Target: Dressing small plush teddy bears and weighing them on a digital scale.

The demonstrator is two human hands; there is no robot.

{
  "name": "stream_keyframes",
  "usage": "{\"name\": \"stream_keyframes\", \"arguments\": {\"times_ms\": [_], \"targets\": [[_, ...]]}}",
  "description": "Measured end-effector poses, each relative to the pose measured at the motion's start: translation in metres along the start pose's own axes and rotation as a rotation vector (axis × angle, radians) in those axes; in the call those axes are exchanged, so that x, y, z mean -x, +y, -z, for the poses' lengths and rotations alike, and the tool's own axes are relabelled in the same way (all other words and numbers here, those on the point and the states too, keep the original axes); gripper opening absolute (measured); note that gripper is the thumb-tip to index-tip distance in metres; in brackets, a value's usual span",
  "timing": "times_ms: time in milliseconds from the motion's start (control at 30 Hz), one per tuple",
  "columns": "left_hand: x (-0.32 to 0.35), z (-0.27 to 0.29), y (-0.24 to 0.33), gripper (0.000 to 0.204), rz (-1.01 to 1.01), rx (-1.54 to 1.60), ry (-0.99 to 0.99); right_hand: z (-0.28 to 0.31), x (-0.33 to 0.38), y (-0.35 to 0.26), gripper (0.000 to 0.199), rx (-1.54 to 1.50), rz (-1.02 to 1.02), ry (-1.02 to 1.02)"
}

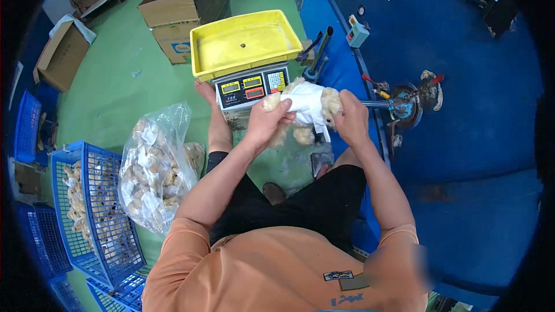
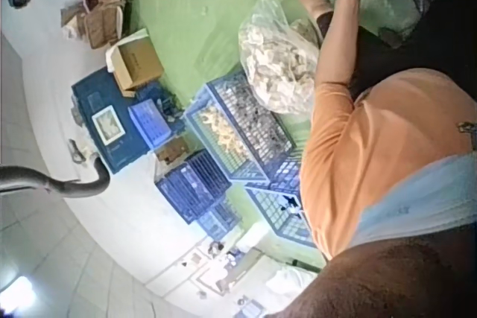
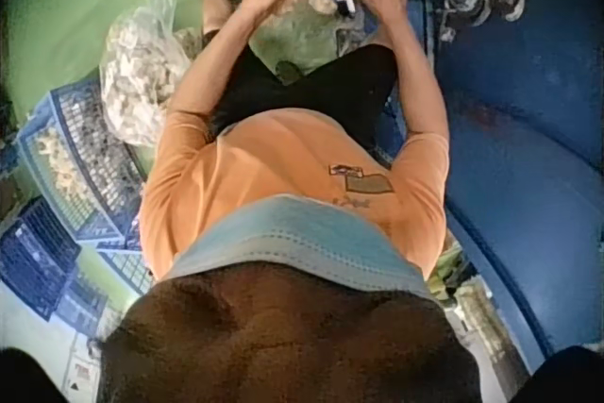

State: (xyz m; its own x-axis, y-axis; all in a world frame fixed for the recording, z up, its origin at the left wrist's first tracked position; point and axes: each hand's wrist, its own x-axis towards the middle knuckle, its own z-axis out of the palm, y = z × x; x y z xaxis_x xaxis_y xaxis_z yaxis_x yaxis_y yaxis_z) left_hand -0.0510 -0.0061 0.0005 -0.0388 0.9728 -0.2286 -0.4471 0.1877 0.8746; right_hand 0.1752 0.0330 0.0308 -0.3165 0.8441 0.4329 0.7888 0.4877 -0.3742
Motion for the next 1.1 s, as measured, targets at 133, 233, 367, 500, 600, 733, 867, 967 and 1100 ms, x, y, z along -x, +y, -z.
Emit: {"name": "stream_keyframes", "arguments": {"times_ms": [133, 233, 367, 500, 600, 733, 867, 967, 1100], "targets": [[0.002, 0.011, 0.026, 0.028, 0.027, 0.018, 0.138, -0.003, -0.009, -0.027, 0.016, -0.010, -0.043, -0.087], [-0.029, 0.005, 0.008, 0.038, -0.137, -0.117, 0.287, -0.005, -0.013, -0.046, 0.016, 0.020, -0.106, -0.147], [-0.016, -0.044, -0.012, 0.038, -0.251, -0.413, 0.096, -0.002, -0.030, -0.048, 0.023, 0.155, -0.302, -0.203], [-0.017, -0.050, -0.027, 0.038, -0.343, 0.293, -0.048, 0.006, -0.033, -0.062, 0.032, -0.264, -0.460, -0.247], [-0.008, -0.055, -0.030, 0.038, -0.263, 0.374, -0.084, -0.009, -0.007, -0.036, 0.038, -0.192, -0.168, -0.002], [-0.004, -0.056, -0.022, 0.037, -0.185, 0.444, -0.084, -0.021, -0.001, -0.022, 0.046, -0.059, 0.168, 0.213], [-0.001, -0.059, -0.017, 0.036, -0.147, 0.412, -0.038, -0.022, -0.007, -0.021, 0.051, 0.144, 0.238, 0.161], [0.004, -0.062, -0.033, 0.036, -0.308, 0.274, 0.061, -0.030, -0.009, -0.014, 0.050, 0.120, 0.250, 0.031], [-0.013, -0.050, -0.029, 0.037, -0.182, 0.236, 0.087, -0.032, -0.015, -0.019, 0.042, 0.237, 0.207, -0.078]]}}
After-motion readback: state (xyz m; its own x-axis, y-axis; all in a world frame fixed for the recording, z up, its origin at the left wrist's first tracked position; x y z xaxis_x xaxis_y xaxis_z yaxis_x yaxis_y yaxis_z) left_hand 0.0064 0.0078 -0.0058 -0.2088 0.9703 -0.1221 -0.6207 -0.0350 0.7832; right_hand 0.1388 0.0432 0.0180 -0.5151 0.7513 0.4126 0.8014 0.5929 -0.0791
